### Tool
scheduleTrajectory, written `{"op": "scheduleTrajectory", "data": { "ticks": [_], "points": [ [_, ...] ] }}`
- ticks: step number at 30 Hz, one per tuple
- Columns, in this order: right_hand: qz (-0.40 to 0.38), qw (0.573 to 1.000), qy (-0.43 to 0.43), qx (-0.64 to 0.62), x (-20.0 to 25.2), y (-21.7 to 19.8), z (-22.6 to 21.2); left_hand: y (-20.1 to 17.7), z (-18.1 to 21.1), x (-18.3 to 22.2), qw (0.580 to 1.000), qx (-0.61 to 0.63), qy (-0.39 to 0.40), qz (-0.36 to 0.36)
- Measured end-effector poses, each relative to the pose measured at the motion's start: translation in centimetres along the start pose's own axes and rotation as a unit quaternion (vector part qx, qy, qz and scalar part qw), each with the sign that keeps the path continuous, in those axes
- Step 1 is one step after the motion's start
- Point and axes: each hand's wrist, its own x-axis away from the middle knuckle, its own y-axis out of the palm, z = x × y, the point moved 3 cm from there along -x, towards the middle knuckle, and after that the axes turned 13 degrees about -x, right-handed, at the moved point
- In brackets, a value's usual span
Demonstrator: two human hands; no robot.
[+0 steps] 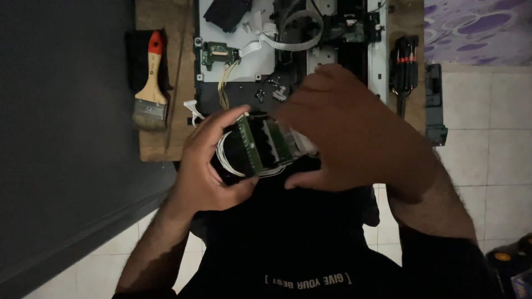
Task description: The person is detaching the ink cartridge unit from a disassembled printer by removing screws with a screwdriver and disconnecting internal components.
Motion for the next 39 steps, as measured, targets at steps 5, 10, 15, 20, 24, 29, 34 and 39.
{"op": "scheduleTrajectory", "data": {
  "ticks": [5,10,15,20,24,29,34,39],
  "points": [
    [-0.011,1.000,0.023,0.017,-0.3,0.7,0.1,0.1,-0.3,0.1,1.000,-0.001,0.003,-0.001],
    [-0.012,0.999,0.045,0.004,-0.4,0.8,0.1,0.1,-0.5,0.0,0.999,-0.019,0.032,0.017],
    [-0.004,0.998,0.048,0.027,0.0,1.1,0.4,0.6,-1.2,0.5,0.999,-0.039,0.032,0.015],
    [0.004,0.996,0.053,0.066,0.2,1.0,0.6,0.6,-1.5,0.2,0.998,-0.053,0.022,0.000],
    [0.022,0.996,0.038,0.083,0.5,1.4,0.9,0.5,-1.4,0.1,0.999,-0.050,0.022,-0.001],
    [-0.012,0.998,0.060,0.026,0.6,2.1,1.2,0.6,-1.7,0.3,1.000,-0.018,0.007,-0.008],
    [-0.010,0.998,0.058,-0.001,0.5,2.1,1.6,0.4,-1.7,0.2,0.999,-0.041,0.008,-0.009],
    [-0.036,0.997,0.069,0.012,0.8,2.6,2.2,0.6,-2.2,0.4,0.999,-0.043,0.010,-0.013]
  ]
}}
